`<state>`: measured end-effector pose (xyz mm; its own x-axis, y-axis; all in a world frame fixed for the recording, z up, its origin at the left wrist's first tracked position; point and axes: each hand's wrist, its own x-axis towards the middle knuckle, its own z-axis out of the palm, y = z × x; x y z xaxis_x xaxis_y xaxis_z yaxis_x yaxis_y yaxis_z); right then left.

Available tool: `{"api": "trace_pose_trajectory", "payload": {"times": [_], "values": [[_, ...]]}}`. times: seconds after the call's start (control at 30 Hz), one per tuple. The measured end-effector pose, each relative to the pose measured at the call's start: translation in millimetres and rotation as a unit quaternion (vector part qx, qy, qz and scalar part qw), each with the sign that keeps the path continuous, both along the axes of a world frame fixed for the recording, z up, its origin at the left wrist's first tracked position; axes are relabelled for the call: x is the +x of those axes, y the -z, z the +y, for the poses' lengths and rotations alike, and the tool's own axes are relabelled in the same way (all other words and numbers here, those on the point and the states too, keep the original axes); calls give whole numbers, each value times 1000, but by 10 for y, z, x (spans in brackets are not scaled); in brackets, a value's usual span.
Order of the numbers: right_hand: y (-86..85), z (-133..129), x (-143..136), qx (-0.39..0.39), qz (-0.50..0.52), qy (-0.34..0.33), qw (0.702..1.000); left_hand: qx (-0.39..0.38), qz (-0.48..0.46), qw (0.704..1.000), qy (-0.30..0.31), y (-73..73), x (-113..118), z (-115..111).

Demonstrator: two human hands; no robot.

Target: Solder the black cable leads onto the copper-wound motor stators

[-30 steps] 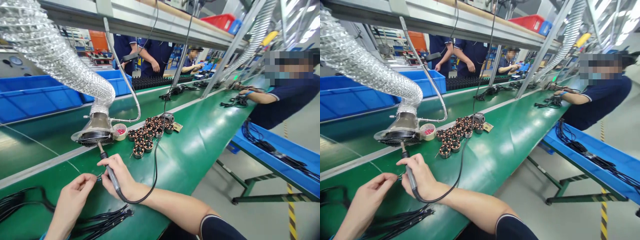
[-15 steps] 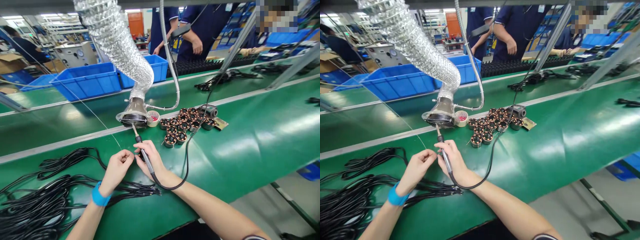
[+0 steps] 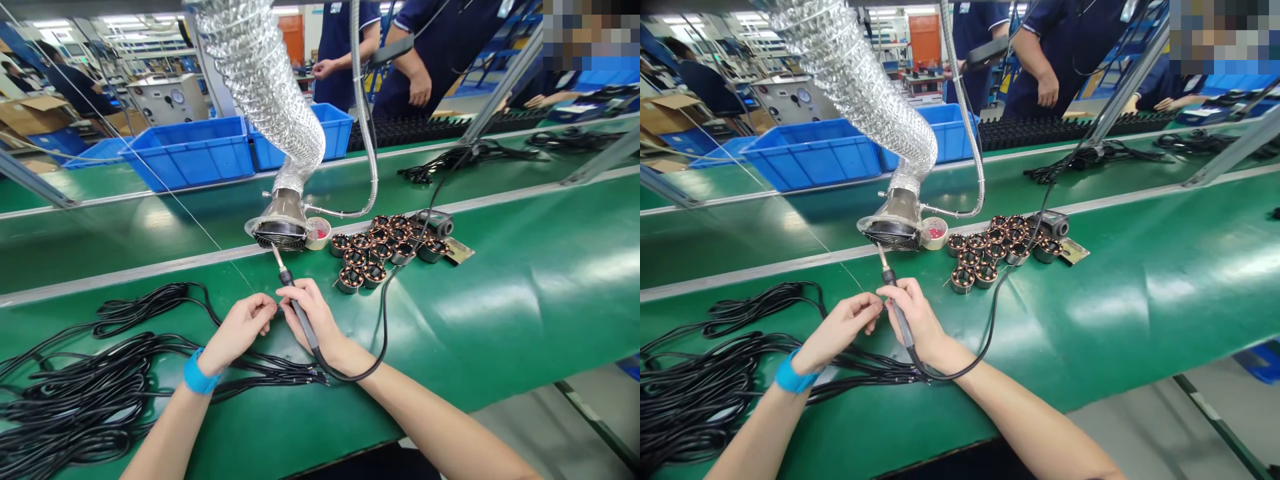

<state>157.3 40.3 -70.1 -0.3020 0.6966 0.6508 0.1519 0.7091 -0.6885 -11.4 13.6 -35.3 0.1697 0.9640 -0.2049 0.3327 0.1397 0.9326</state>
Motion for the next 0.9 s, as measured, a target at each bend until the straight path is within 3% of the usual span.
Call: {"api": "trace_pose_trajectory", "payload": {"times": [0.17,0.3,0.63,0.9], "values": [[9,-22,19,0,-17,-5,1000,-50,-54,997,-16,29,15,15],[5,-12,45,-1,-14,-2,1000,-50,-43,998,-23,37,25,7],[-230,-85,294,21,52,118,991,-78,-47,995,-31,35,35,25],[-262,-135,306,48,89,23,995,-86,-64,993,-42,30,49,9]]}}
